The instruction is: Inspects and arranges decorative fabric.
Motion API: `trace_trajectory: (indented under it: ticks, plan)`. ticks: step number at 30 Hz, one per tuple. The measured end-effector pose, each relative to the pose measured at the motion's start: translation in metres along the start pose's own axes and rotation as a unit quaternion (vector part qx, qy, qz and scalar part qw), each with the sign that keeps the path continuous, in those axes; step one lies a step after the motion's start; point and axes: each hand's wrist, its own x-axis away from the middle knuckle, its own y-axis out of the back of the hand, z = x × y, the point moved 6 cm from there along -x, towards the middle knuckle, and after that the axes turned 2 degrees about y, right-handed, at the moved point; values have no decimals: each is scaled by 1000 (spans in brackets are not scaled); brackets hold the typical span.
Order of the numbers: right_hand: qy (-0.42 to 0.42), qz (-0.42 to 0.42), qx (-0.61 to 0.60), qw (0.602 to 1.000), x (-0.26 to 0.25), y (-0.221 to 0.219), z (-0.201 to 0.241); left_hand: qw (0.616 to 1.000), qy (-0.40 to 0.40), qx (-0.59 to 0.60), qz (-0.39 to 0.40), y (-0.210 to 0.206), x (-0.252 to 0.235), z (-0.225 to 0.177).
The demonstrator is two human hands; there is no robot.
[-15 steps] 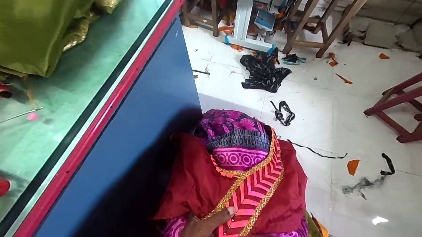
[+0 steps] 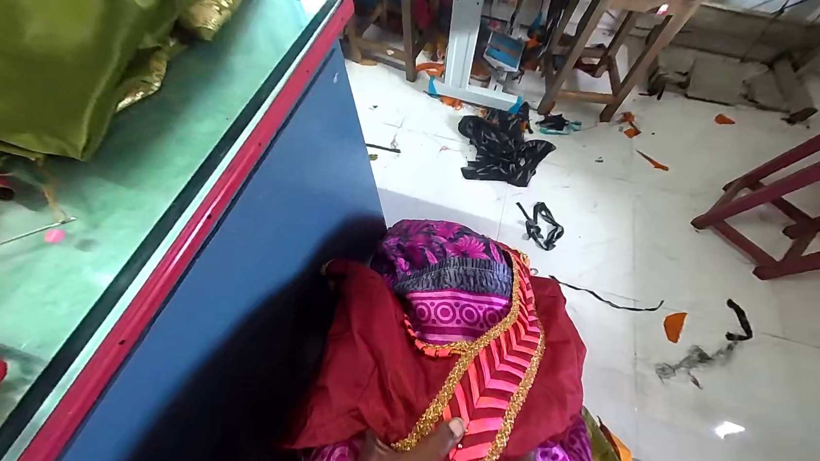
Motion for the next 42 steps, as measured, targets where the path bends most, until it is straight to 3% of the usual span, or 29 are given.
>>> trace_trajectory:
  ticks: [7,17,42]
  plan:
    - [37,-10,-8,999,-3,0,2,999,-4,-27,-19,4,-2,0]
    - [42,7,-156,987,-5,-3,-4,999,1,-24,-26,5,-5,4]
    - [77,-15,-149,986,-9,-4,-6,999,15,-30,-38,7,-13,9]
